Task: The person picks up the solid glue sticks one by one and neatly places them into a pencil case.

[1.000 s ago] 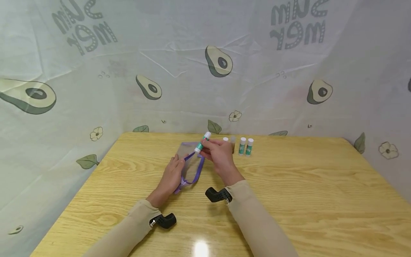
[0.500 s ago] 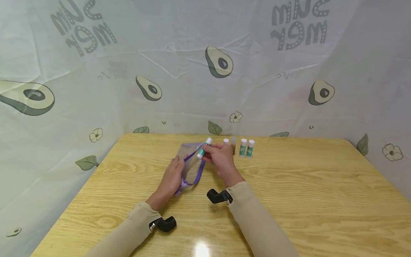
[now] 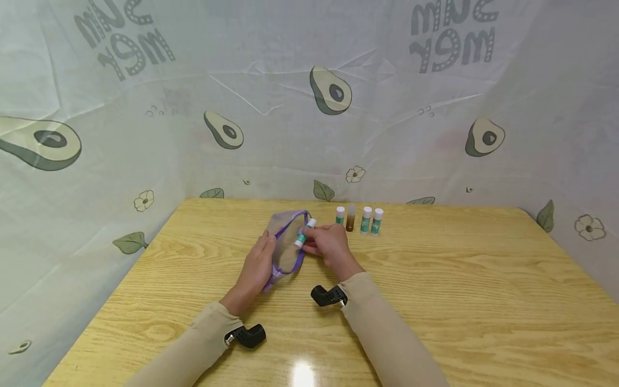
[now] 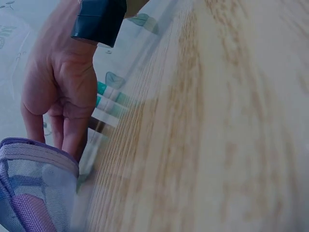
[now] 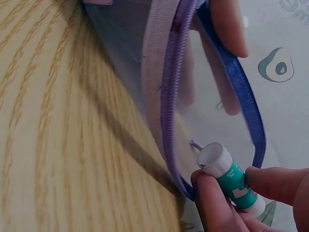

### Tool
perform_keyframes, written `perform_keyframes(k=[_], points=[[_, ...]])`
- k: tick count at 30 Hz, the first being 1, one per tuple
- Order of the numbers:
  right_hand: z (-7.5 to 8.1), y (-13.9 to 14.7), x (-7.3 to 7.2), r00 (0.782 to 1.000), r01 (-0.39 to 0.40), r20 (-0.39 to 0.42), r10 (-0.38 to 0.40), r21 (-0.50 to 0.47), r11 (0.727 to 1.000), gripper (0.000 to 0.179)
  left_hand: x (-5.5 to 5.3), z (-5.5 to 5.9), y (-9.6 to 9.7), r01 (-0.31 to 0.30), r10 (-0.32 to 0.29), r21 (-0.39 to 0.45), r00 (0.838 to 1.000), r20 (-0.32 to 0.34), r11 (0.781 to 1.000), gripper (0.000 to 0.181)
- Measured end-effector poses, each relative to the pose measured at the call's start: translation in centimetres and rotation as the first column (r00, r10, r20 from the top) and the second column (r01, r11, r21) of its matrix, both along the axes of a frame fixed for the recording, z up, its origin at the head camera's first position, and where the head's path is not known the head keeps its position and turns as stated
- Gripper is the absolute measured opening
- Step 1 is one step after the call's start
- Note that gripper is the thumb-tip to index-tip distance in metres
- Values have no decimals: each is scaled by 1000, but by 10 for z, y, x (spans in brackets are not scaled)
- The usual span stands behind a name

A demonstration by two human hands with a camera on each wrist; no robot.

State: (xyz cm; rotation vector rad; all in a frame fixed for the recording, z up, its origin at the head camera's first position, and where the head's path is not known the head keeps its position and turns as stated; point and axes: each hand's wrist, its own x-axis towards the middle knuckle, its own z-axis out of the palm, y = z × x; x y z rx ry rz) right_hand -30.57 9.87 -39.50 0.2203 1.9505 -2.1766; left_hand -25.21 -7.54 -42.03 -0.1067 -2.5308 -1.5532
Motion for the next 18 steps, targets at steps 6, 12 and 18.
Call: perform_keyframes(k=[6,12,18], points=[[-4,0,-1,1000,-2,-10,2,43,999,39,1,0,0,-2,2,0,1000,8,1000,48],[-6,-1,-4,1000,10,-10,-9,83,997,39,1,3,1,-1,0,13,1000,17,1000,49],[-6,-3,-3,1000,3,-18,-2,106,994,40,1,4,1,-9,9,2,1000,3,1000,48]])
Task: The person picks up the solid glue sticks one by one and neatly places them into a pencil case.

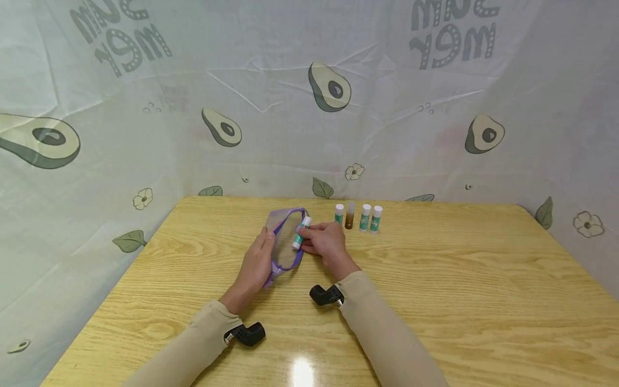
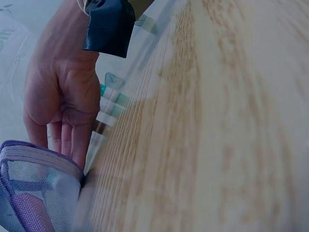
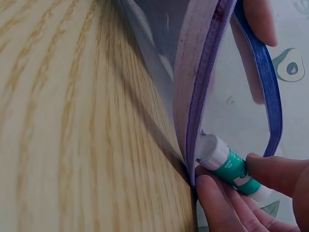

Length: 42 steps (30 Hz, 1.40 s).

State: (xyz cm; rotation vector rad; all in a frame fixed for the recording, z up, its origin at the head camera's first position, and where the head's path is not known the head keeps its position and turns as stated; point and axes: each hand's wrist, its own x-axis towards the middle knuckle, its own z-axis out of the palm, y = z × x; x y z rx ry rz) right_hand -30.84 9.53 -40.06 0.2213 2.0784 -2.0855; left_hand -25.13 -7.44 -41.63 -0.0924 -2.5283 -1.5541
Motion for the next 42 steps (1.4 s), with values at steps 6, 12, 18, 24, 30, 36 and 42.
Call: perform_keyframes(k=[6,12,18,24,30,36,42], points=[[2,-4,2,1000,-6,-20,6,-18,1000,36,0,1,0,2,-3,-20,999,-33,1000,47],[7,-9,4,999,-34,-32,32,-77,996,33,2,3,1,18,-18,-26,1000,-21,999,47],[11,-9,6,999,-41,-39,39,-78,996,34,1,3,1,6,-8,-41,1000,-30,999,47],[12,-7,7,998,-54,-49,51,-69,996,36,1,1,1,8,-9,-40,999,-31,999,47],[11,-3,8,998,-52,-47,49,-62,997,33,1,0,2,4,-5,-40,1000,-25,999,47],[13,-3,8,998,-48,-45,45,-59,997,31,0,-1,1,8,-9,-48,1000,-25,999,48],[13,-3,8,998,-49,-51,48,-36,998,33,-1,-3,1,7,-8,-53,1000,-21,999,48]])
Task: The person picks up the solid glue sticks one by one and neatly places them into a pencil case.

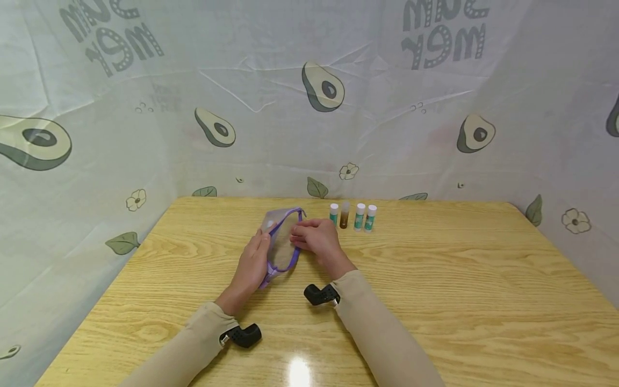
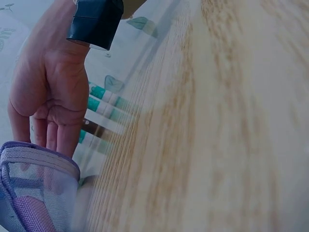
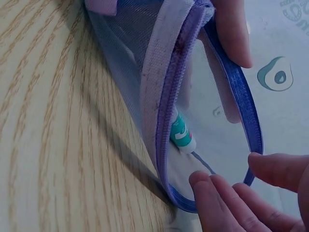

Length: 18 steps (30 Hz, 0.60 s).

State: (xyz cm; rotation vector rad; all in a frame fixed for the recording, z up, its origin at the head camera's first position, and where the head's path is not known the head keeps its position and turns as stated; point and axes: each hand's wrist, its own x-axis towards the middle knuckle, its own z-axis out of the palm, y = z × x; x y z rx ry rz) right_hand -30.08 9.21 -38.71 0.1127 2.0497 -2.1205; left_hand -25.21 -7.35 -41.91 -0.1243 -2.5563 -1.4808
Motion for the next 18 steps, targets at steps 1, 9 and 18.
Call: perform_keyframes(k=[1,9,18], points=[[0,0,0,1000,0,-12,0,14,1000,35,0,0,0,-1,1,1,1000,-5,1000,48],[1,2,1,981,61,-194,-26,179,982,41,1,1,1,0,0,14,1000,-7,1000,48],[14,3,9,904,146,-427,2,313,939,40,1,0,-1,9,-9,19,1000,-9,1000,49]])
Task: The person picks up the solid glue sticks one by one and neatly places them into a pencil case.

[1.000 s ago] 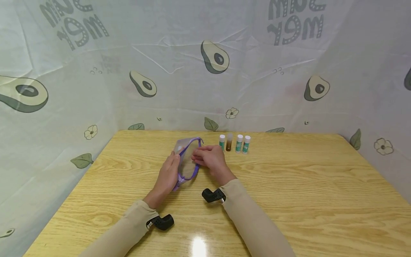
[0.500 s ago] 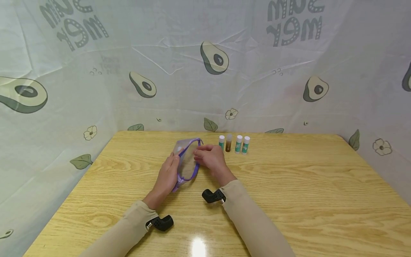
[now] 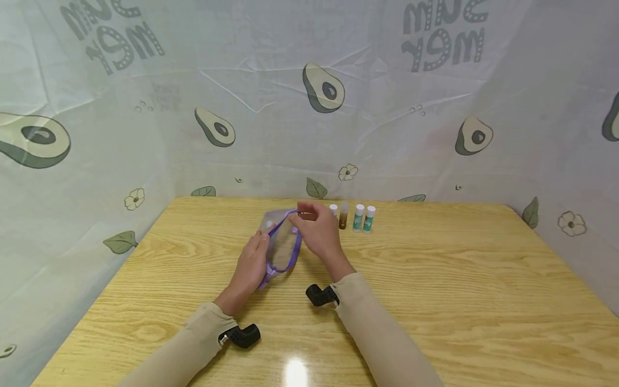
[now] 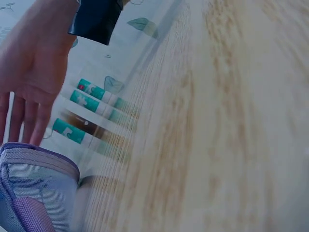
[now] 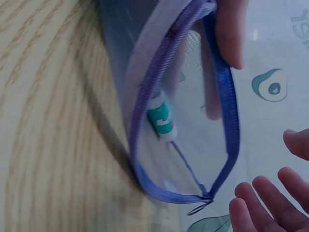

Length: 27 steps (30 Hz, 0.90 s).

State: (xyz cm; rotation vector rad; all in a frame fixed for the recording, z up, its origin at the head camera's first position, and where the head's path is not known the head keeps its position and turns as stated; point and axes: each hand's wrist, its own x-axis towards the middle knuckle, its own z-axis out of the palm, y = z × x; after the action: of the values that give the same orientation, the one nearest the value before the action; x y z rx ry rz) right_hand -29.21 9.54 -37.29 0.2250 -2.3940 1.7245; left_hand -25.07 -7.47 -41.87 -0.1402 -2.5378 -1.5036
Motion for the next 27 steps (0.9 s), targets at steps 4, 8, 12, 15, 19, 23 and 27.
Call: perform_keyframes(k=[4,8,12,15,19,23,27], points=[[6,1,2,999,4,-52,-3,4,1000,39,-1,-1,0,8,-8,-1,1000,-13,1000,50],[9,3,3,998,23,-56,-21,22,1000,37,-1,-1,0,9,-9,-5,1000,2,1000,50],[9,5,2,998,34,-57,-33,23,999,35,1,-1,0,2,-2,-6,1000,21,1000,50],[9,8,1,997,42,-63,-40,24,999,35,2,0,1,2,-2,-7,1000,22,1000,50],[10,11,0,997,52,-66,-50,28,998,35,2,0,1,2,-2,-12,1000,17,1000,49],[12,15,1,996,51,-76,-49,19,999,35,1,0,1,1,0,-11,1000,13,1000,50],[16,19,3,995,40,-89,-40,-4,999,35,1,0,1,0,0,1,1000,19,1000,50]])
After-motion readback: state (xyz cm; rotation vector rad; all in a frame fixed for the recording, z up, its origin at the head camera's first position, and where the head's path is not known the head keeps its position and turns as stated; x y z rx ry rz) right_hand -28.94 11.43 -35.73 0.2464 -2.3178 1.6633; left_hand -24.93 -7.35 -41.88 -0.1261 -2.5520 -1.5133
